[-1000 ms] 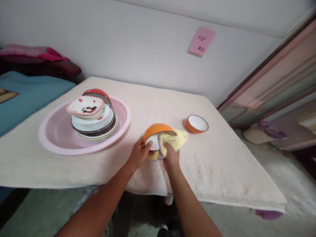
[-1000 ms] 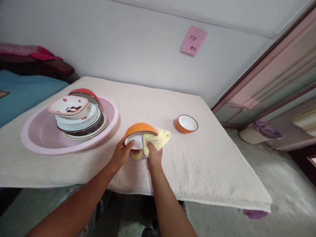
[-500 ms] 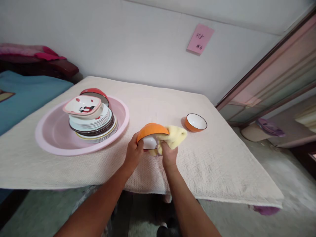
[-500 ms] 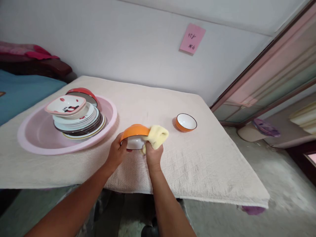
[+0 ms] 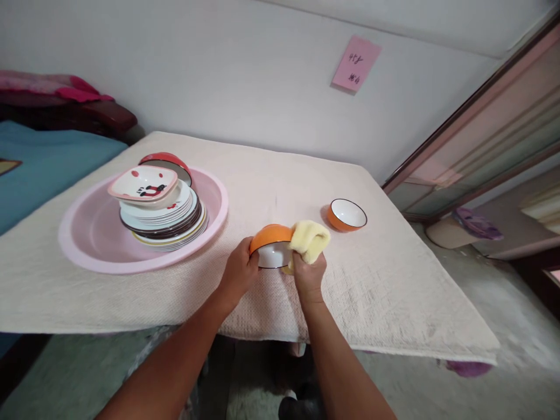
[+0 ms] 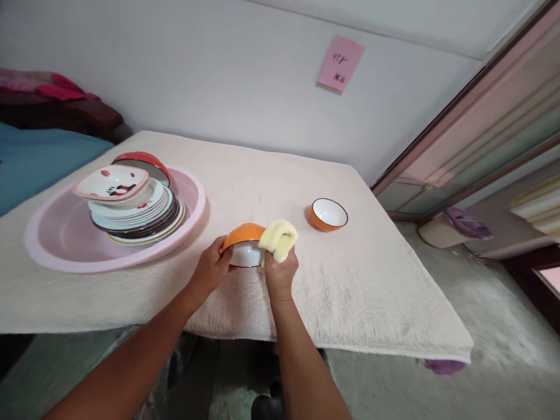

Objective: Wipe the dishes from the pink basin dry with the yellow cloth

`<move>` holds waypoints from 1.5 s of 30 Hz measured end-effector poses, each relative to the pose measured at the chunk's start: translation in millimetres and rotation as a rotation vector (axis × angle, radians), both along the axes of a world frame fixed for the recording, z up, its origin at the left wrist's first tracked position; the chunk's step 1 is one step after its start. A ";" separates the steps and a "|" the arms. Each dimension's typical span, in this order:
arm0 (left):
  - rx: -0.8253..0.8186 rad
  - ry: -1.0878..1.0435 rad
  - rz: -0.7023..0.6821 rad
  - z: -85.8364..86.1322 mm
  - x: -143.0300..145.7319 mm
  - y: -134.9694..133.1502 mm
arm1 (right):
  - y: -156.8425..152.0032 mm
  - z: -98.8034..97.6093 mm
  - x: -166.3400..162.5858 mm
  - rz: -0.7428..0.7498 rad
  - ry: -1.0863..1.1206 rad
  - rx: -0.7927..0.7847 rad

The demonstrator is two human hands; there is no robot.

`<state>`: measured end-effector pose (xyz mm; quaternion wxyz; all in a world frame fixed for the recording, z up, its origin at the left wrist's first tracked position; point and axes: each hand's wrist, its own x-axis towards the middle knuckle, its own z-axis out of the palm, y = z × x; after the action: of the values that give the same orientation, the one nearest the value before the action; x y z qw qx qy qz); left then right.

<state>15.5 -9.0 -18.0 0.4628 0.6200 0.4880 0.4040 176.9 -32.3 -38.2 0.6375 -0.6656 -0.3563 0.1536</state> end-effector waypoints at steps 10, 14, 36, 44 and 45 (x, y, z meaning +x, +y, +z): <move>-0.349 -0.459 -0.031 -10.8 18.8 -2.0 | 2.6 8.8 -27.7 0.183 0.528 0.072; -0.220 -0.203 -0.058 -10.6 8.6 3.2 | 2.5 6.5 -15.0 0.020 0.419 -0.013; -0.310 -0.268 -0.119 -2.6 9.4 3.3 | 0.5 8.6 -7.9 0.045 0.331 -0.059; 0.047 -0.096 -0.076 3.6 -1.1 4.1 | 0.7 8.8 1.6 0.128 0.192 -0.138; 0.038 -0.124 -0.080 4.4 -0.7 4.0 | 1.2 8.1 1.6 0.139 0.228 -0.142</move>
<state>14.8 -5.0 -13.5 0.4959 0.6215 0.4255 0.4322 178.5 -31.1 -30.2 0.6130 -0.6609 -0.3153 0.2967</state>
